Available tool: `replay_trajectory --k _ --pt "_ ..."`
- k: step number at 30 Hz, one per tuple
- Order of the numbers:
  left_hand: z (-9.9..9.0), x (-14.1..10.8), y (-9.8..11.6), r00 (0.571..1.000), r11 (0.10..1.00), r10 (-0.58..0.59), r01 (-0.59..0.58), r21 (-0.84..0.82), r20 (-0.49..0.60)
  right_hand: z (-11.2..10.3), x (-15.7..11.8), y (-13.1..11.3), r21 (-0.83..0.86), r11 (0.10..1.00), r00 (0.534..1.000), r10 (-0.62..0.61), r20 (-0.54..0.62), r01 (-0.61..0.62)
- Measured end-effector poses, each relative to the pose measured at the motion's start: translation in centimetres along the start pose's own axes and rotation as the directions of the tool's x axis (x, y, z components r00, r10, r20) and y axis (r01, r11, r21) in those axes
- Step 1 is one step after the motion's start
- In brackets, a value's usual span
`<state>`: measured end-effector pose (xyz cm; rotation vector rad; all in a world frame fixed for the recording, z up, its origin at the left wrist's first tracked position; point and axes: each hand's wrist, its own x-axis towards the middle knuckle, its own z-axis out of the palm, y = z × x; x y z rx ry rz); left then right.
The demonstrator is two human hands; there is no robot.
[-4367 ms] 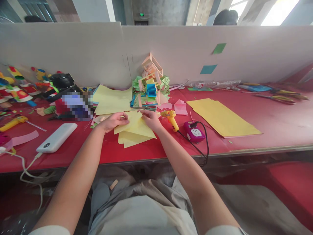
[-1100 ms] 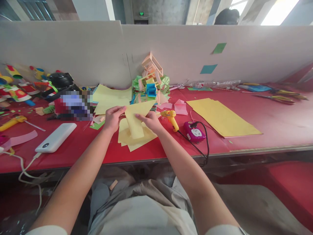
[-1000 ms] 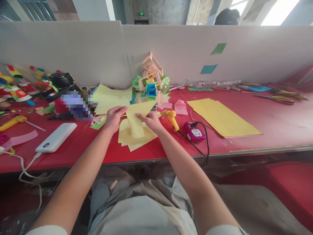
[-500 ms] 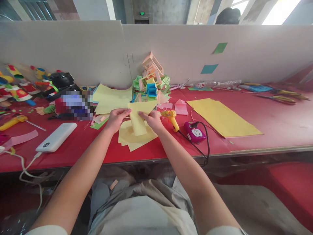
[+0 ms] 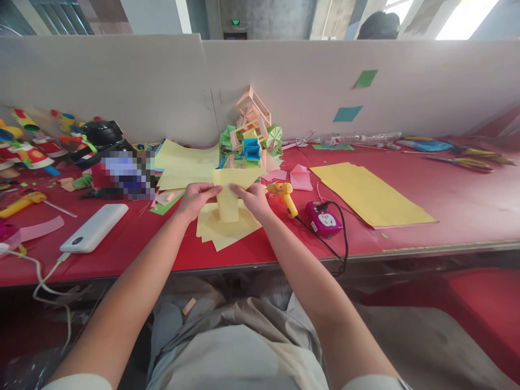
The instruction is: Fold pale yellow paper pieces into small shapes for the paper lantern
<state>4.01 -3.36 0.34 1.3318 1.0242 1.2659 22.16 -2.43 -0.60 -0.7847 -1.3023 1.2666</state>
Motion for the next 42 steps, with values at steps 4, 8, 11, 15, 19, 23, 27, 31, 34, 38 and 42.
replay_trajectory --k 4,8,11,15,19,23,27,31,34,38,42 --pt "-0.13 0.11 -0.24 1.000 1.000 -0.004 0.004 -0.008 0.003 -0.02 0.12 0.12 0.019 1.000 1.000 0.004 -0.005 -0.004" --pt "-0.09 0.02 -0.23 0.998 0.999 -0.028 0.026 0.030 0.053 -0.12 0.30 0.31 0.015 1.000 1.000 0.014 -0.021 -0.014" --pt "-0.05 -0.03 -0.17 0.999 0.998 -0.015 0.014 0.053 0.029 -0.09 0.33 0.33 0.020 1.000 1.000 0.011 -0.014 -0.011" --pt "-0.05 0.02 -0.33 0.998 0.998 -0.038 0.035 0.045 0.059 -0.04 0.29 0.29 0.036 0.999 0.999 0.009 -0.044 -0.008" --pt "-0.08 0.14 -0.64 0.997 0.997 -0.034 0.029 0.066 0.075 0.00 0.31 0.27 0.062 0.998 0.998 0.004 -0.057 0.000" --pt "-0.04 0.09 -0.66 0.995 0.998 -0.045 0.041 0.049 0.094 -0.02 0.33 0.17 0.065 0.998 0.998 -0.003 -0.058 0.007" --pt "0.09 0.00 -0.63 0.986 0.994 -0.087 0.076 0.081 0.143 -0.16 0.36 0.15 0.051 0.999 0.997 -0.013 -0.080 0.017" --pt "0.18 0.03 -0.67 0.992 0.993 -0.089 0.081 0.090 0.090 -0.23 0.42 0.21 0.058 0.998 0.996 -0.028 -0.087 0.033" --pt "0.20 0.06 -0.75 0.985 0.992 -0.114 0.106 0.067 0.128 -0.27 0.43 0.18 0.049 0.998 0.994 -0.033 -0.104 0.038" --pt "0.14 0.16 -0.86 0.982 0.994 -0.104 0.095 0.060 0.156 -0.29 0.42 0.19 0.067 0.996 0.992 -0.048 -0.114 0.056" --pt "0.05 0.28 -0.85 0.990 0.991 -0.095 0.084 0.107 0.103 -0.21 0.45 0.25 0.084 0.995 0.992 -0.048 -0.118 0.058"
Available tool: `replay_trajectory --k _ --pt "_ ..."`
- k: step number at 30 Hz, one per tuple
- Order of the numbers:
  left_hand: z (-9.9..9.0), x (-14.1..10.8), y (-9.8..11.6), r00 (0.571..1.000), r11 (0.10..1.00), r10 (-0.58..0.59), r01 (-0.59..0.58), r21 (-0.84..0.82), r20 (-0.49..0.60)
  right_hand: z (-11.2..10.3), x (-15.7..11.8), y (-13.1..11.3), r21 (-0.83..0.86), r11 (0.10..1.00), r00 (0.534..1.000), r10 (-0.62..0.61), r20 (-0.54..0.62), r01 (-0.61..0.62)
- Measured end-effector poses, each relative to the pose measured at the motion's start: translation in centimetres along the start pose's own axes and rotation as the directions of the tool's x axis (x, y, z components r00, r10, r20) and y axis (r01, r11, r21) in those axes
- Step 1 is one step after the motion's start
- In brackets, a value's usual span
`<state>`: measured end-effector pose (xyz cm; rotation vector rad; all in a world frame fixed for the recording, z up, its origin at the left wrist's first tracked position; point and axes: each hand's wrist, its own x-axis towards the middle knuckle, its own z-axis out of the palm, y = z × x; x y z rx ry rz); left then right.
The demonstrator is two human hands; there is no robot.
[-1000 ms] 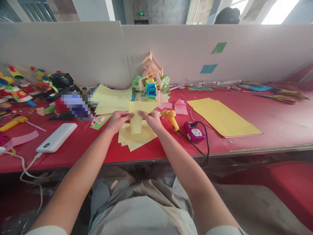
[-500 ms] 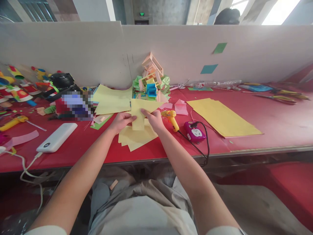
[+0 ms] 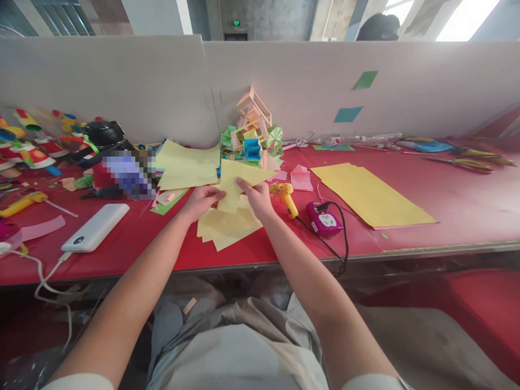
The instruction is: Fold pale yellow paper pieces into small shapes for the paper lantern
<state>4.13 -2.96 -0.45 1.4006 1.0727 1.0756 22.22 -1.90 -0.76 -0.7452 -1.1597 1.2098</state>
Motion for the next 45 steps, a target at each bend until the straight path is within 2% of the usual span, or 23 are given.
replay_trajectory --k 7,14,17,22,29,35,38,41,45 --pt "-0.1 0.2 -0.2 0.999 0.998 0.028 -0.030 0.062 0.044 0.0 0.0 -0.5 -0.023 1.000 0.997 0.005 -0.083 -0.007" --pt "-0.8 0.7 -0.6 0.998 0.995 0.057 -0.053 0.089 -0.040 -0.1 0.1 0.0 -0.021 1.000 0.999 -0.016 -0.051 0.015" --pt "-1.0 0.7 -0.7 0.998 0.996 0.052 -0.048 0.076 -0.046 -0.1 0.1 0.2 -0.003 1.000 0.999 -0.028 -0.043 0.028" --pt "-1.2 0.6 -0.8 0.992 0.991 0.119 -0.115 0.075 -0.047 -0.2 0.2 0.2 -0.017 1.000 0.997 0.001 -0.079 -0.002" --pt "-1.8 0.9 -0.8 0.968 0.978 0.165 -0.137 0.154 -0.188 0.1 0.0 0.0 -0.018 0.999 0.994 0.049 -0.095 -0.050" --pt "-1.6 1.0 -0.8 0.971 0.975 0.156 -0.123 0.185 -0.179 0.2 -0.1 -0.1 0.021 0.999 0.991 0.030 -0.127 -0.028" --pt "-2.4 1.2 -1.1 0.960 0.968 0.155 -0.100 0.232 -0.233 0.0 0.0 -0.1 0.046 0.998 0.990 0.036 -0.138 -0.030" --pt "-4.2 1.4 -1.5 0.952 0.953 0.152 -0.069 0.296 -0.267 -0.2 0.1 -0.1 0.043 0.999 0.996 0.031 -0.085 -0.027" --pt "-6.3 1.5 -1.5 0.931 0.936 0.204 -0.095 0.339 -0.303 -0.4 0.3 0.0 -0.052 0.999 0.999 0.012 -0.037 -0.014"
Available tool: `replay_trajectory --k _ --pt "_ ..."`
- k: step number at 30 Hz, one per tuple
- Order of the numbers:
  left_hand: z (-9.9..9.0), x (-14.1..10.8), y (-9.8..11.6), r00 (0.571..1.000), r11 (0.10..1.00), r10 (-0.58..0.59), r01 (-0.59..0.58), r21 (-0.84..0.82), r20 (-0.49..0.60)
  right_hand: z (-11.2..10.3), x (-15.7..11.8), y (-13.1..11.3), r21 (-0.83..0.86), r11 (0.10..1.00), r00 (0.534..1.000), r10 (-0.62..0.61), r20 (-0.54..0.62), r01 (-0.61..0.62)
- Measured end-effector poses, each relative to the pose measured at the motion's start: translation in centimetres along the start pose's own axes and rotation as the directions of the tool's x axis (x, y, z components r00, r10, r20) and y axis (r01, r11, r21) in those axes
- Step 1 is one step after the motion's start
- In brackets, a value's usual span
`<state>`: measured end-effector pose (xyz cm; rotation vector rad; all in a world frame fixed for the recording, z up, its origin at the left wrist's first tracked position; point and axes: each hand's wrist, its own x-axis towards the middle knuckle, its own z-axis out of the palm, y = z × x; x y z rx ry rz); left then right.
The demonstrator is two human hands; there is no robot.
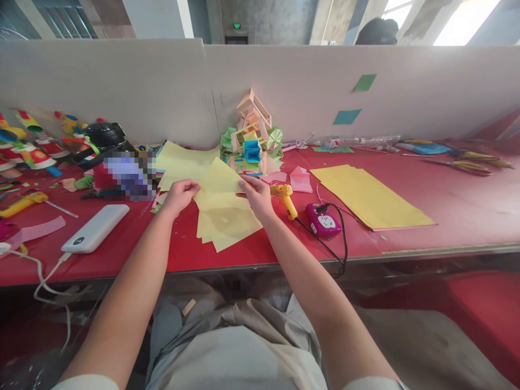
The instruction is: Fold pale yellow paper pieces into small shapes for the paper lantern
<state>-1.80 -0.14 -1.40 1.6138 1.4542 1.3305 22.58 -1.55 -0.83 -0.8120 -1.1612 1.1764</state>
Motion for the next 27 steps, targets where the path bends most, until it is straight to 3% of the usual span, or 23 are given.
replay_trajectory --k 8,13,19,27 --pt "-0.3 0.2 0.0 0.998 0.991 0.042 -0.035 0.127 -0.054 0.2 -0.3 -0.1 -0.217 0.976 0.993 0.058 0.106 -0.033" --pt "-0.4 -0.1 0.0 0.997 0.977 0.011 -0.026 0.212 0.072 0.3 -0.4 -0.3 -0.251 0.962 0.982 0.144 0.122 -0.109" --pt "0.6 -1.0 0.7 0.948 0.951 0.050 -0.141 0.274 0.316 0.2 -0.3 0.5 -0.365 0.930 0.979 0.038 0.202 0.039" --pt "1.6 -2.4 3.3 0.912 0.912 0.094 -0.239 0.334 0.398 0.0 -0.2 1.6 -0.557 0.799 0.931 -0.010 0.364 0.226"
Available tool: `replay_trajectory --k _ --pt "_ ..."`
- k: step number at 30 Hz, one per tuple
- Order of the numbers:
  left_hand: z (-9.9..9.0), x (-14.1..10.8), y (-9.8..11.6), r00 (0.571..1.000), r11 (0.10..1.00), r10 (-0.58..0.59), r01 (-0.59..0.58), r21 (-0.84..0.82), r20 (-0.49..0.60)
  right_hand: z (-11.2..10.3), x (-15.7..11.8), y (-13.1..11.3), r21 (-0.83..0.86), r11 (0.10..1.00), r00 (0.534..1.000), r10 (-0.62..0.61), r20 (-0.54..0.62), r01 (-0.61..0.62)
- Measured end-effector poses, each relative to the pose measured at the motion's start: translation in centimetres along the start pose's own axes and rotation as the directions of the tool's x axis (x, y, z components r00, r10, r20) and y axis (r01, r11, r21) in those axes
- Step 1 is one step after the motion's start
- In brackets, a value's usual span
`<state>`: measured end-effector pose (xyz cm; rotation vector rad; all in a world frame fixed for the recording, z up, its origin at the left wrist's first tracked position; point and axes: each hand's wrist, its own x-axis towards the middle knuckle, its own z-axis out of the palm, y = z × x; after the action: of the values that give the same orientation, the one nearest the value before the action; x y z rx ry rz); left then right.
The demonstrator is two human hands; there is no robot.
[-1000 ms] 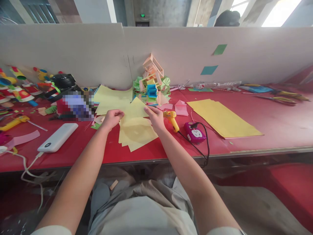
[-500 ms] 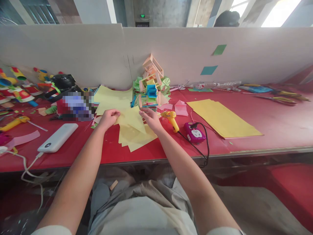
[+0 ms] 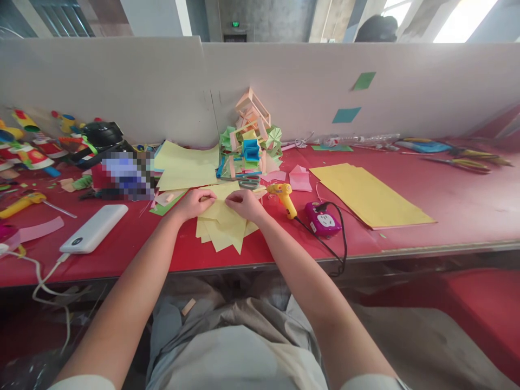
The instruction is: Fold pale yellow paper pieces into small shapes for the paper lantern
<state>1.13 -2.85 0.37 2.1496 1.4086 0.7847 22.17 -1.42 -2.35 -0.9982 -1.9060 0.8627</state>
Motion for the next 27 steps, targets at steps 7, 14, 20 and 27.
replay_trajectory --k 7,14,20,27 --pt "1.1 0.2 0.0 0.995 0.993 0.096 -0.096 -0.066 -0.004 -0.1 0.0 0.0 -0.050 0.998 0.999 -0.026 0.025 0.027" --pt "2.0 0.5 0.1 0.994 0.988 0.110 -0.111 -0.103 -0.014 -0.1 -0.1 -0.2 -0.035 0.999 0.999 -0.033 0.033 0.034" --pt "1.1 0.7 -0.8 0.992 0.995 0.093 -0.095 -0.026 -0.083 -0.2 0.0 -0.5 -0.040 0.999 1.000 -0.012 -0.005 0.012" --pt "-0.9 0.4 -2.6 0.982 1.000 -0.010 0.013 0.013 -0.188 -0.9 0.0 -0.1 -0.077 0.995 0.998 0.060 -0.025 -0.062"
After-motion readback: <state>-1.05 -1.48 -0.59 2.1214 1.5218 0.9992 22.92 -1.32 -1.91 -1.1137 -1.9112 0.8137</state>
